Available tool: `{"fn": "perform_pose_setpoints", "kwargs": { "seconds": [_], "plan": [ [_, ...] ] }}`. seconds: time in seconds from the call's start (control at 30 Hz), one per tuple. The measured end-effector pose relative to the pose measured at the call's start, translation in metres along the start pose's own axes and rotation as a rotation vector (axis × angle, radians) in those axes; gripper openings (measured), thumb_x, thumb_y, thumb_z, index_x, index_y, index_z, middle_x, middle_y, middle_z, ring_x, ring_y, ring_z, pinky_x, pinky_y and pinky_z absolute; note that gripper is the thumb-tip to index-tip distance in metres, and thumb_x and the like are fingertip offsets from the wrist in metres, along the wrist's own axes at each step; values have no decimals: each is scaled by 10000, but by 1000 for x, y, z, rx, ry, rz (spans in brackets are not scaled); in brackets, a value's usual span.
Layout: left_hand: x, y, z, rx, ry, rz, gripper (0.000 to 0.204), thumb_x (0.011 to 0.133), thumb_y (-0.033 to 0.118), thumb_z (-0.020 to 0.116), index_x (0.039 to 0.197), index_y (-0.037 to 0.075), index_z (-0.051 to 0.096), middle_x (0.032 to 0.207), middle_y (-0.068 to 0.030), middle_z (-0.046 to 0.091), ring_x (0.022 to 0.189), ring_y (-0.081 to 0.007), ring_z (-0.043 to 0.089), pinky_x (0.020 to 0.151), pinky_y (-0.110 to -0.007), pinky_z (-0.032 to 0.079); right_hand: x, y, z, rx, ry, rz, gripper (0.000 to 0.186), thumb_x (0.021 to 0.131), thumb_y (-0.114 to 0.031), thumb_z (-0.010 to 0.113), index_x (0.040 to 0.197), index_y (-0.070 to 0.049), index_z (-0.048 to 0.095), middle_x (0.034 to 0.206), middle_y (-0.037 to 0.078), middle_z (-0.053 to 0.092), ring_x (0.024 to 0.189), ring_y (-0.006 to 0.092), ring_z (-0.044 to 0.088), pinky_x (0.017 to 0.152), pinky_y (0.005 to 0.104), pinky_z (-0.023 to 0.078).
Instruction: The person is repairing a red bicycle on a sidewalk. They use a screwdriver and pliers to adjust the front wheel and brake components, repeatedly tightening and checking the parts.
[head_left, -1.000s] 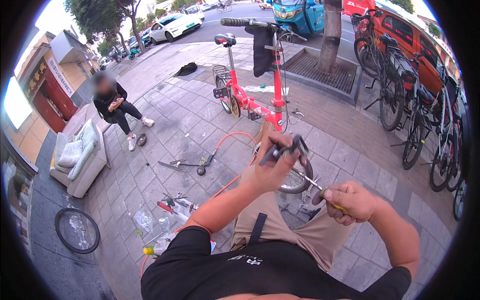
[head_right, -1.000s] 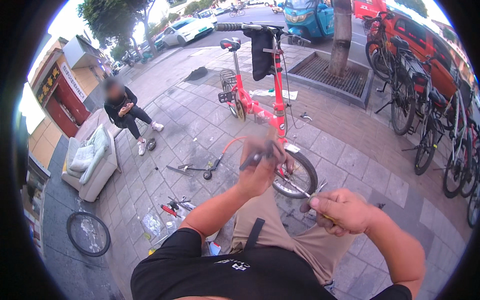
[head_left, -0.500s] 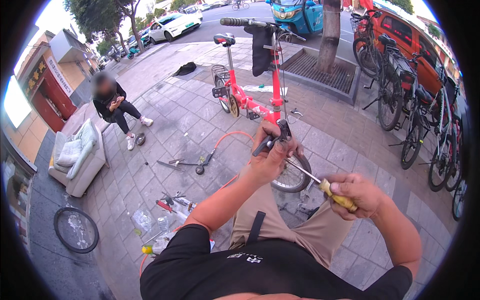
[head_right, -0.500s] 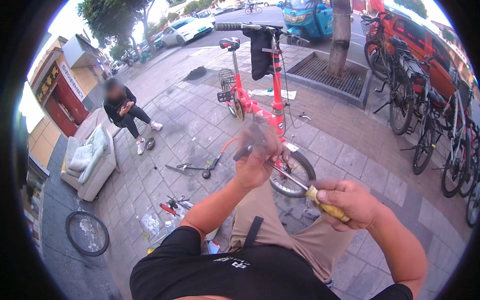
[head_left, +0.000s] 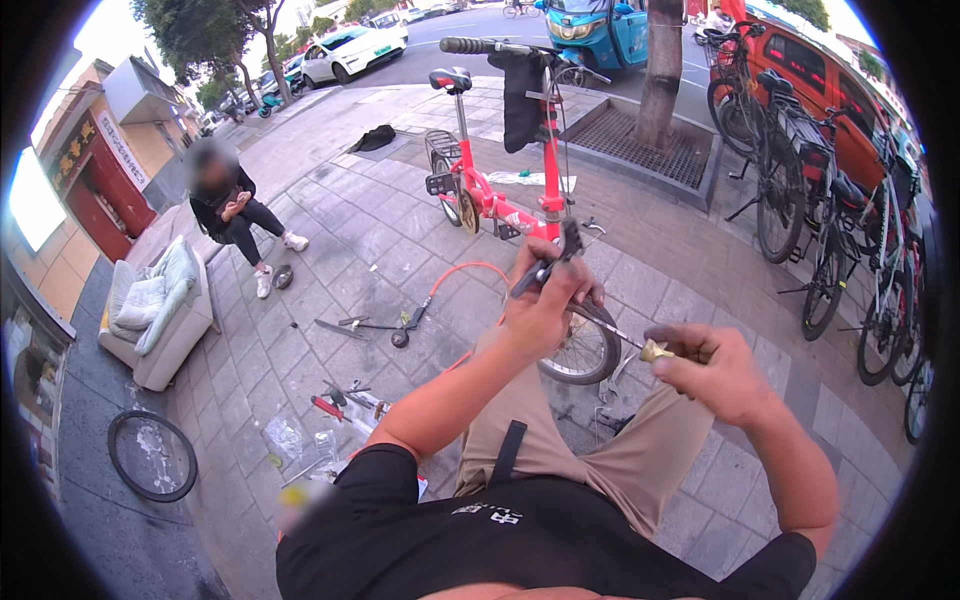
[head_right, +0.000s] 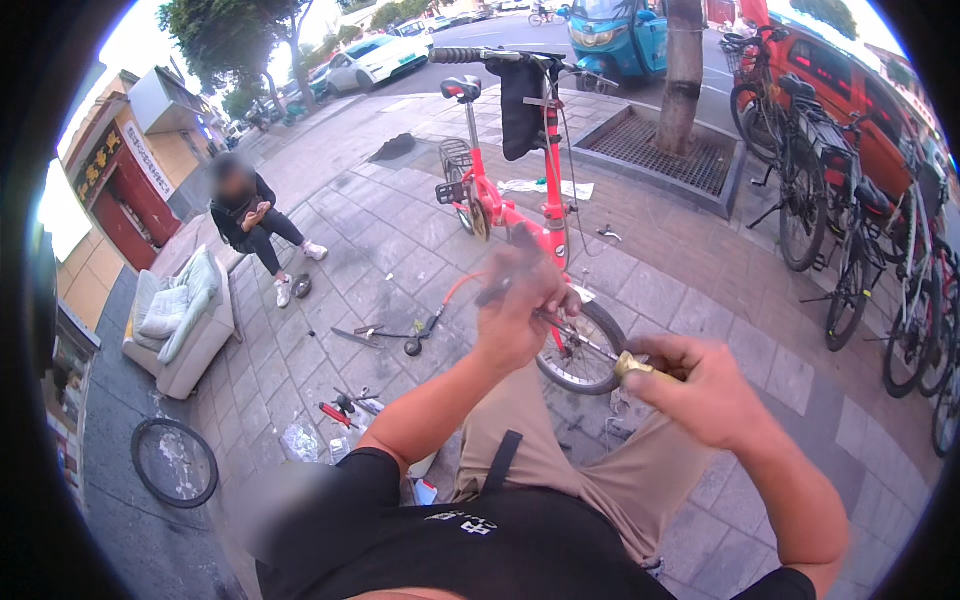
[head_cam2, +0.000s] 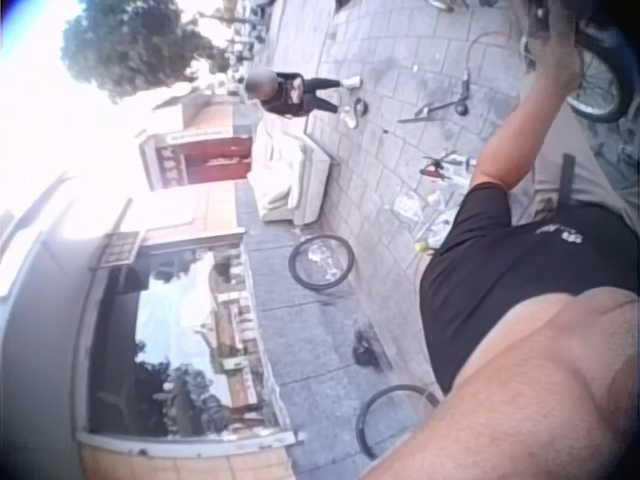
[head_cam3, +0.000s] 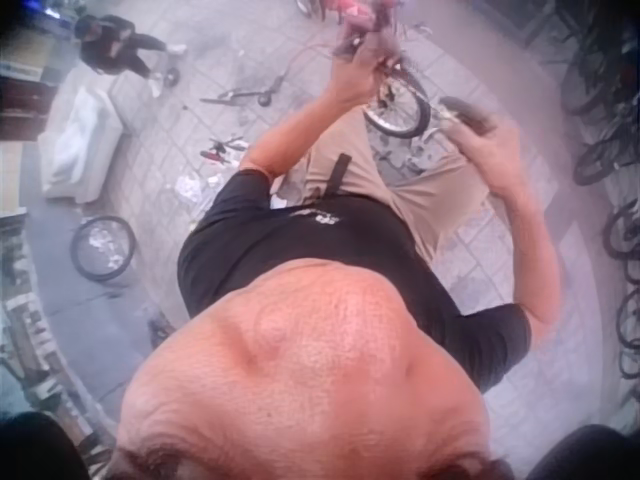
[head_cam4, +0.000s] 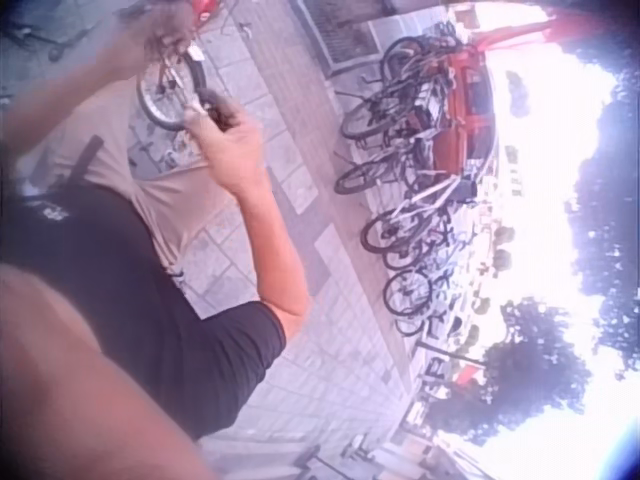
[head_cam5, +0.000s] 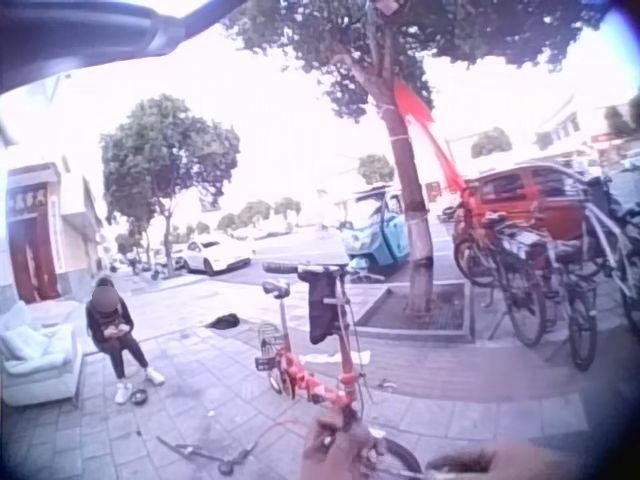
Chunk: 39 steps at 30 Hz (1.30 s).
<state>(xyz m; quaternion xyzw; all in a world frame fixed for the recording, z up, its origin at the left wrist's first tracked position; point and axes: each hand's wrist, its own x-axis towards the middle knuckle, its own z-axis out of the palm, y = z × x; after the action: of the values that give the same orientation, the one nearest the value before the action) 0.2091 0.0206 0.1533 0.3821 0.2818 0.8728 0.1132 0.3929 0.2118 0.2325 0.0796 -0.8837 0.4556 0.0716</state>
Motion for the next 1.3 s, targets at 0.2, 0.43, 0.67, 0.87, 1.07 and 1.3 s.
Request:
{"fn": "perform_pose_setpoints", "kwargs": {
  "seconds": [0.2, 0.43, 0.67, 0.87, 1.07, 1.3],
  "plan": [
    [-3, 9, 12, 161, -151, 125, 247, 1085, 182, 623, 1164, 95, 405, 883, -62, 553, 781, -132, 557, 776, -409, 575, -9, 11, -1, 841, -462, 656, 408, 1049, -269, 646, 1272, 72, 623, 714, 51, 548, 549, 124, 510, 480, 319, 444],
    [2, -12, 10, 107, 326, -328, 233, 1086, 258, 643, 1080, 121, 454, 808, -11, 496, 713, -110, 502, 746, -401, 569, -3, -7, 14, -677, -29, -111, 327, 996, -197, 682, 1210, 51, 677, 781, 98, 655, 726, 232, 670, 631, 400, 534],
    [-2, -3, 8, 74, 67, 3, 187, 1105, 221, 592, 1099, 114, 439, 808, -26, 496, 730, -135, 523, 748, -417, 568, 3, -10, 1, 494, -125, 502, 395, 1028, -295, 689, 1195, 61, 712, 761, 25, 579, 643, 85, 564, 491, 304, 442],
    [-3, 1, 11, 179, 115, -102, 200, 1090, 198, 608, 1093, 94, 437, 831, -36, 522, 729, -135, 543, 736, -406, 569, 9, 1, -3, 147, -312, 498, 420, 1037, -384, 611, 1011, 12, 747, 697, 82, 641, 556, 186, 594, 525, 371, 463],
    [2, -24, -21, 191, 272, -309, 266, 1044, 294, 679, 1056, 114, 484, 804, -12, 514, 700, -131, 545, 658, -365, 545, 18, 36, 18, -220, -110, 165, 386, 1023, -347, 631, 1023, 35, 691, 713, 126, 626, 664, 214, 607, 646, 426, 498],
    [-22, -23, -83, -234, 415, -661, 233, 1005, 260, 600, 841, 121, 511, 695, -6, 482, 602, -145, 443, 563, -332, 378, 22, 131, 62, -123, -148, 761, 408, 1024, -394, 623, 1066, 3, 705, 732, 17, 609, 562, 139, 542, 483, 344, 447]
  ]
}}
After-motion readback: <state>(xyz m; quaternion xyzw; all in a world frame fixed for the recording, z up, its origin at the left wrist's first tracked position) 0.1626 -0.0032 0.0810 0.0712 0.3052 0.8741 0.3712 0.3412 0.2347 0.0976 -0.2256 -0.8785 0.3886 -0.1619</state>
